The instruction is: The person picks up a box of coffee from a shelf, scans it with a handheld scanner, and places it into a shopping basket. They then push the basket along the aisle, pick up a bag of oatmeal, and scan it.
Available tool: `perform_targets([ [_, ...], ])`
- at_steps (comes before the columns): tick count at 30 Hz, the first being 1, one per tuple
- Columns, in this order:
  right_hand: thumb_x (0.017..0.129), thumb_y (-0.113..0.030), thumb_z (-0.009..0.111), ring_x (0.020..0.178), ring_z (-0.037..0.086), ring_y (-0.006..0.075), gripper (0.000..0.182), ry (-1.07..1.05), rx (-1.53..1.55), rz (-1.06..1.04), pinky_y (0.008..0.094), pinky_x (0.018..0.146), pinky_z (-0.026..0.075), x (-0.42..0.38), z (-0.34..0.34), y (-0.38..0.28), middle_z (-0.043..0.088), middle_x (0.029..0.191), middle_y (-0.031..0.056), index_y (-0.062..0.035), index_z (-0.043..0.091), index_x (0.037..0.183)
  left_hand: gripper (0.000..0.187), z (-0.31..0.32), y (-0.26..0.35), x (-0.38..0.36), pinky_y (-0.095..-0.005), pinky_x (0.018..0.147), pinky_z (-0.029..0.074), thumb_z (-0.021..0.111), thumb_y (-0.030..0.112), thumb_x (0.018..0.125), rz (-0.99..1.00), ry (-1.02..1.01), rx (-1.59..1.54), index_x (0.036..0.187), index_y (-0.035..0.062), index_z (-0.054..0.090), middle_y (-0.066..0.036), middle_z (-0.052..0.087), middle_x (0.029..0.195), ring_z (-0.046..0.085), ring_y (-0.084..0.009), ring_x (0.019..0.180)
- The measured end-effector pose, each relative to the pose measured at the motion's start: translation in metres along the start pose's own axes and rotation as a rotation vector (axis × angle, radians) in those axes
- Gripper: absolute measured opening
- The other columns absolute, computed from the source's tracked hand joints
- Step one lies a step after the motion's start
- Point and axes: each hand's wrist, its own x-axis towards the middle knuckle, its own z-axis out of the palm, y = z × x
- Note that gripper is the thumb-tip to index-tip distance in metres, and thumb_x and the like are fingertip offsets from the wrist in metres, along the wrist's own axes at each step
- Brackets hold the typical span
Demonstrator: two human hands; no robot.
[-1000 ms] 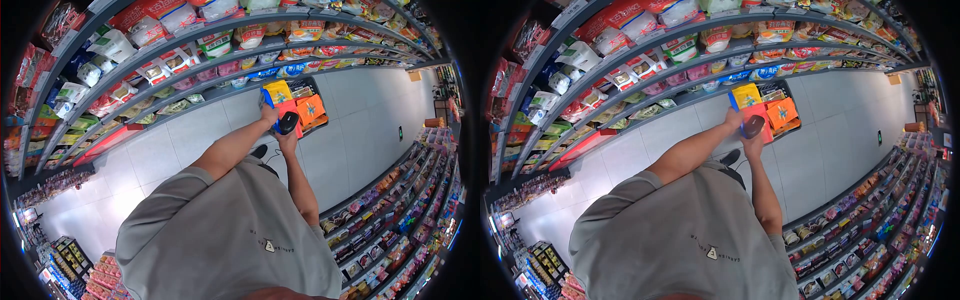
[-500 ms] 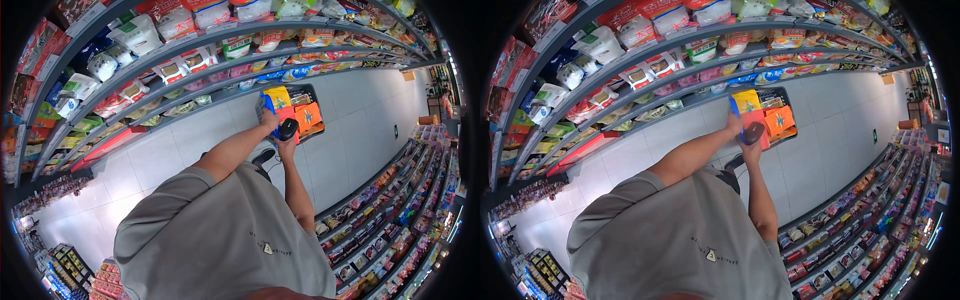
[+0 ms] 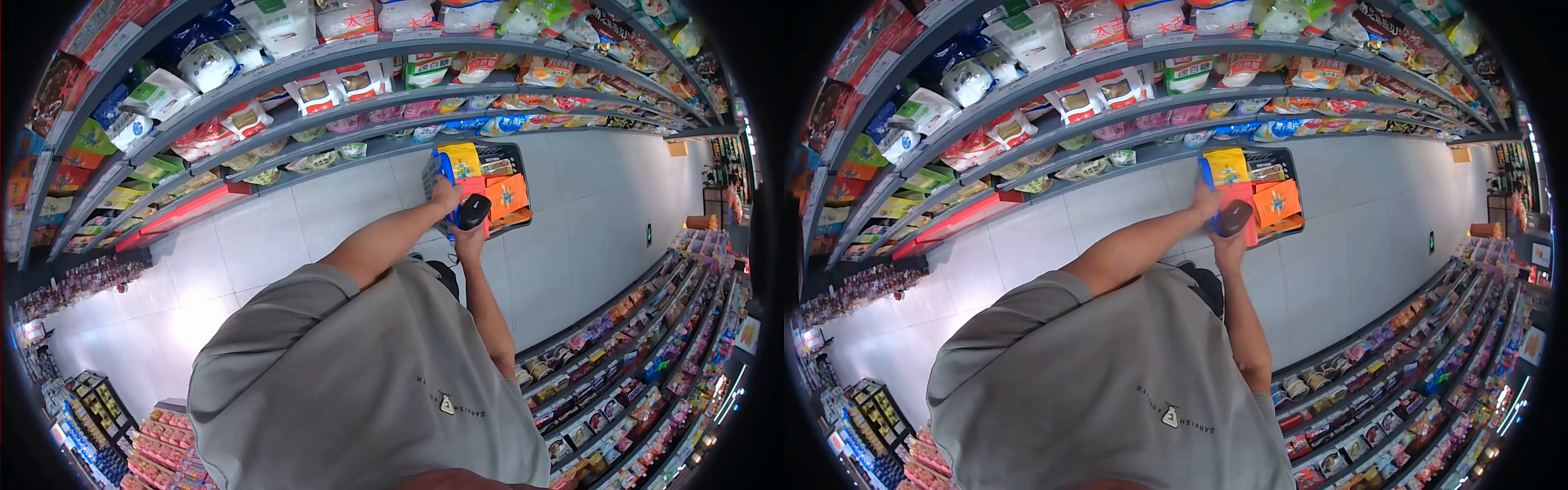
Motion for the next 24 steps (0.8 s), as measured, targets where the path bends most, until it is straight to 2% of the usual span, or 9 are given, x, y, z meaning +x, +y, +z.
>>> perform_targets([
  [3, 0.064, -0.005, 0.068, 0.09, 0.061, 0.0173, 0.049, -0.016, 0.007, -0.038, 0.0292, 0.082, 0.046, -0.004, 0.005, 0.001, 0.064, 0.098, 0.0086, -0.0023, 0.056, 0.112, 0.047, -0.009, 0.0, -0.007, -0.0385, 0.067, 0.053, 0.054, 0.017, 0.079, 0.002, -0.01, -0.047, 0.112, -0.0111, 0.037, -0.027, 0.063, 0.09, 0.067, -0.0329, 0.073],
  [5, 0.064, -0.015, 0.075, 0.092, 0.063, 0.0247, 0.052, -0.052, -0.002, -0.017, 0.0333, 0.081, 0.046, -0.007, 0.003, 0.001, 0.065, 0.099, 0.0136, -0.0013, 0.053, 0.109, 0.045, -0.012, -0.002, -0.013, -0.0379, 0.064, 0.053, 0.054, 0.017, 0.079, 0.027, 0.018, -0.063, 0.111, -0.0103, 0.038, -0.026, 0.063, 0.09, 0.067, -0.0323, 0.071],
  [6, 0.064, -0.015, 0.075, 0.092, 0.063, 0.0247, 0.052, -0.061, -0.001, -0.025, 0.0333, 0.081, 0.046, -0.007, 0.002, 0.004, 0.065, 0.099, 0.0136, -0.0013, 0.053, 0.109, 0.043, -0.014, -0.003, -0.015, -0.0373, 0.062, 0.053, 0.054, 0.016, 0.079, 0.053, 0.036, -0.07, 0.11, -0.0094, 0.039, -0.026, 0.063, 0.09, 0.067, -0.0318, 0.069],
  [8, 0.065, -0.005, 0.068, 0.091, 0.061, 0.0179, 0.05, -0.089, -0.03, -0.04, 0.03, 0.083, 0.046, -0.008, 0.003, 0.009, 0.064, 0.101, 0.009, -0.0023, 0.056, 0.114, 0.043, -0.017, -0.004, -0.02, -0.0373, 0.063, 0.053, 0.055, 0.016, 0.079, 0.045, 0.047, -0.101, 0.11, -0.0087, 0.04, -0.026, 0.063, 0.091, 0.066, -0.0321, 0.07],
  [9, 0.065, -0.005, 0.068, 0.091, 0.061, 0.0179, 0.05, -0.103, -0.026, -0.047, 0.03, 0.083, 0.046, -0.008, 0.003, 0.011, 0.064, 0.101, 0.009, -0.0023, 0.056, 0.114, 0.042, -0.021, -0.003, -0.024, -0.0373, 0.063, 0.053, 0.055, 0.016, 0.079, 0.03, 0.047, -0.127, 0.11, -0.0079, 0.041, -0.025, 0.063, 0.091, 0.066, -0.0323, 0.07],
  [16, 0.065, -0.007, 0.07, 0.092, 0.062, 0.02, 0.051, -0.169, 0.023, -0.104, 0.0309, 0.083, 0.046, -0.024, -0.001, 0.01, 0.065, 0.1, 0.0111, -0.0031, 0.056, 0.114, 0.042, -0.023, -0.03, -0.027, -0.0391, 0.065, 0.053, 0.057, 0.017, 0.079, 0.052, 0.159, -0.017, 0.111, -0.0069, 0.042, -0.025, 0.062, 0.095, 0.066, -0.0334, 0.073],
  [18, 0.065, -0.007, 0.07, 0.092, 0.062, 0.0202, 0.051, -0.187, 0.037, -0.122, 0.0308, 0.083, 0.046, -0.027, -0.002, 0.005, 0.065, 0.099, 0.0113, -0.0034, 0.056, 0.114, 0.041, -0.033, -0.002, -0.059, -0.0399, 0.064, 0.052, 0.057, 0.023, 0.08, 0.06, 0.22, -0.075, 0.104, -0.0089, 0.048, -0.024, 0.063, 0.089, 0.066, -0.0299, 0.074],
  [20, 0.062, -0.008, 0.072, 0.092, 0.062, 0.0268, 0.05, -0.176, -0.036, -0.098, 0.0345, 0.081, 0.046, -0.032, -0.004, 0.001, 0.064, 0.097, 0.0142, -0.0007, 0.054, 0.109, 0.044, -0.036, -0.001, -0.066, -0.0405, 0.066, 0.051, 0.058, 0.025, 0.079, 0.036, 0.239, -0.053, 0.104, -0.0093, 0.047, -0.025, 0.062, 0.089, 0.066, -0.0308, 0.075],
  [24, 0.065, -0.009, 0.07, 0.089, 0.064, 0.0248, 0.048, -0.146, -0.061, -0.143, 0.0322, 0.08, 0.047, -0.034, 0.002, 0.018, 0.066, 0.097, 0.014, -0.0017, 0.056, 0.11, 0.046, -0.043, -0.001, -0.078, -0.0409, 0.067, 0.051, 0.057, 0.025, 0.078, -0.011, 0.224, -0.069, 0.104, -0.01, 0.044, -0.026, 0.062, 0.088, 0.066, -0.0323, 0.077],
])
